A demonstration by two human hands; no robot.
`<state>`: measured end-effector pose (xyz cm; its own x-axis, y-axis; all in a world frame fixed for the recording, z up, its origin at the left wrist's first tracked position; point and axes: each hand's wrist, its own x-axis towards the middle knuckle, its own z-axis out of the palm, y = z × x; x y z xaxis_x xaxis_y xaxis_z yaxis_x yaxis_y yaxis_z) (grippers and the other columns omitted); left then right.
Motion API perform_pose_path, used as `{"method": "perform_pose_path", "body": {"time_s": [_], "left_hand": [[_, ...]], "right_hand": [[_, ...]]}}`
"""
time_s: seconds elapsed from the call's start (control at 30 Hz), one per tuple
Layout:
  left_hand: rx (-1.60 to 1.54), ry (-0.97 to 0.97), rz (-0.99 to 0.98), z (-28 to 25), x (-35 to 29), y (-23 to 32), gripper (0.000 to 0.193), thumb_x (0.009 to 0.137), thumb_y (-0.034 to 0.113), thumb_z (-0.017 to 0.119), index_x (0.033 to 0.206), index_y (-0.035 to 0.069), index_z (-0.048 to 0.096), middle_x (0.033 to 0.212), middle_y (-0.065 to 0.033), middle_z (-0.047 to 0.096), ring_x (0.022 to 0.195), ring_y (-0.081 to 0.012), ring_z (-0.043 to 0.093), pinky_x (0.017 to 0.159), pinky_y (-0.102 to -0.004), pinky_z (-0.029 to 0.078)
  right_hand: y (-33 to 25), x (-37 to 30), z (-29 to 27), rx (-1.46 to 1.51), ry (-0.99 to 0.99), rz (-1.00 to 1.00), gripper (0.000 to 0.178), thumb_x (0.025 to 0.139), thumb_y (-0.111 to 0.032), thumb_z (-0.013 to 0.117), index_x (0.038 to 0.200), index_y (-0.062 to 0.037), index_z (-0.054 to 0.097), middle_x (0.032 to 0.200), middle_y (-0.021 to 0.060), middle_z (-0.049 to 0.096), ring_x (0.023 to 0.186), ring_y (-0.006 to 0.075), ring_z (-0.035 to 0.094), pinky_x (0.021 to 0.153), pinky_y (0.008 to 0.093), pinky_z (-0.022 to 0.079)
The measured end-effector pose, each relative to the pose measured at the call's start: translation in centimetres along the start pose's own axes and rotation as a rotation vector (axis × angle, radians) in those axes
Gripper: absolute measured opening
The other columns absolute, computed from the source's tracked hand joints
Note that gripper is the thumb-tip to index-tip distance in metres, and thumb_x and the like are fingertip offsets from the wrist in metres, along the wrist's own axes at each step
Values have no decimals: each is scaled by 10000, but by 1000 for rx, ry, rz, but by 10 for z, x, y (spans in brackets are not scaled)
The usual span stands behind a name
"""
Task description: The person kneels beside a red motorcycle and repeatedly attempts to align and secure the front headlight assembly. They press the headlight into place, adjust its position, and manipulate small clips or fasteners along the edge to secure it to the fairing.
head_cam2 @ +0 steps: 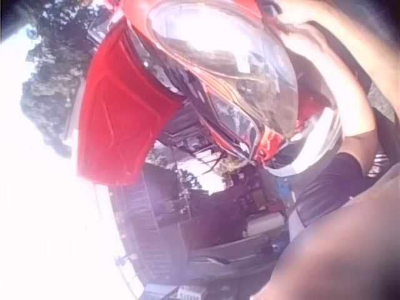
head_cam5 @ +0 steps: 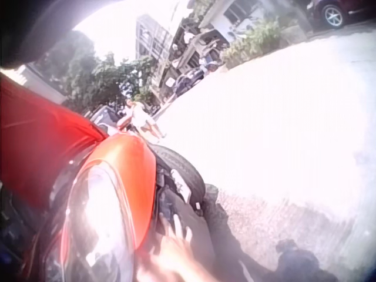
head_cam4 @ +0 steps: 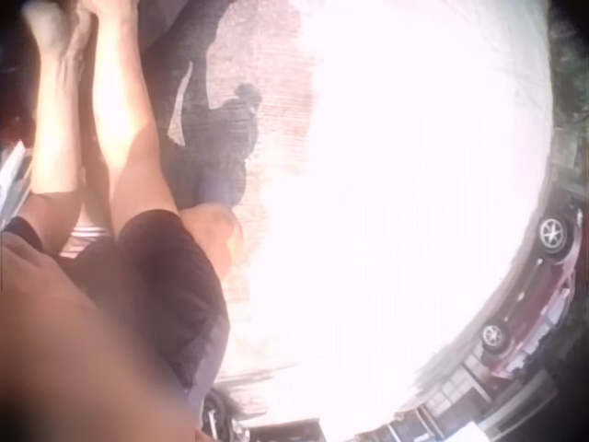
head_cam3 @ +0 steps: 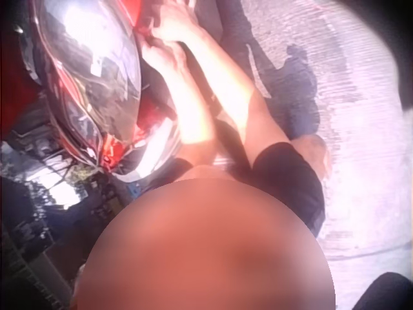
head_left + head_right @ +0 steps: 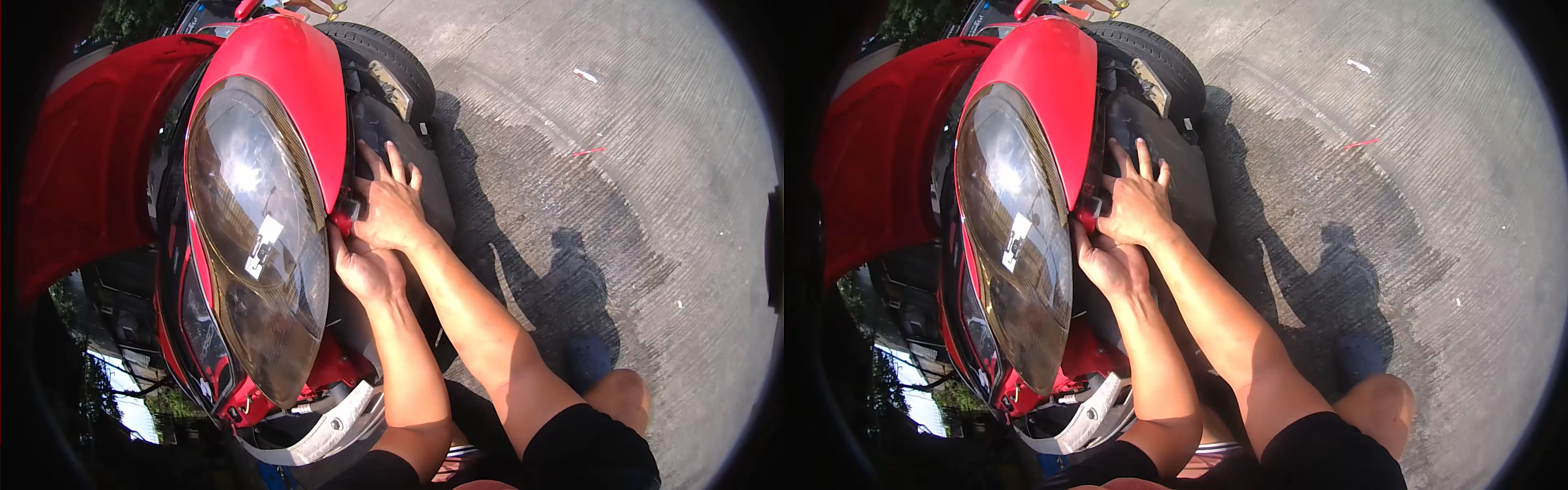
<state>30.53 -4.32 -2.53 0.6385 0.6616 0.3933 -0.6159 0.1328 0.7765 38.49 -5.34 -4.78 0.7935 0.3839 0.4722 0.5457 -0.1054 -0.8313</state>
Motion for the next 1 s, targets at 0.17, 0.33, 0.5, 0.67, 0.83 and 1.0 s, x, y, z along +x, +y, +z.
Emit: {"method": "perform_pose_path", "body": {"time_s": [0.17,0.33,0.5,0.67,0.83,1.0], "left_hand": [[27,132,42,14,-3,-5,539,1180,349,426,1588,-1,461,1645,-156,491,1511,-300,471,1289,-481,343],[7,48,0,8,-3,-8,558,1182,372,405,1596,2,448,1661,-156,472,1530,-302,451,1294,-481,333],[-27,10,19,6,-2,-1,565,1187,385,373,1603,8,440,1675,-151,459,1545,-303,432,1309,-485,308],[7,56,80,-3,-3,-11,539,1196,357,376,1587,-5,457,1650,-155,489,1526,-290,456,1301,-471,327],[60,141,168,-2,-4,-18,515,1195,326,416,1569,-25,468,1609,-159,525,1481,-276,504,1271,-449,372],[2,179,167,1,-3,-22,491,1188,308,445,1543,-27,496,1564,-158,558,1431,-271,546,1244,-444,406]], "right_hand": [[-4,2,-12,16,-36,-7,685,771,-540,829,1419,-343,730,1768,124,320,1660,487,102,1206,808,192],[6,6,-5,-19,-13,-27,691,786,-564,820,1429,-333,725,1770,124,320,1667,479,93,1215,809,184],[-2,8,-8,32,-57,-30,694,796,-548,812,1439,-301,721,1785,124,295,1672,477,87,1236,808,155],[6,9,-5,-8,-33,-67,670,815,-566,809,1413,-274,731,1767,124,326,1664,498,88,1207,824,172],[0,8,-18,30,-53,-58,543,771,-509,842,1220,-203,837,1705,112,444,1654,488,138,1194,844,173],[8,12,-9,36,-72,-59,440,776,-499,861,1095,-196,856,1666,78,480,1645,506,107,1153,851,197]]}}
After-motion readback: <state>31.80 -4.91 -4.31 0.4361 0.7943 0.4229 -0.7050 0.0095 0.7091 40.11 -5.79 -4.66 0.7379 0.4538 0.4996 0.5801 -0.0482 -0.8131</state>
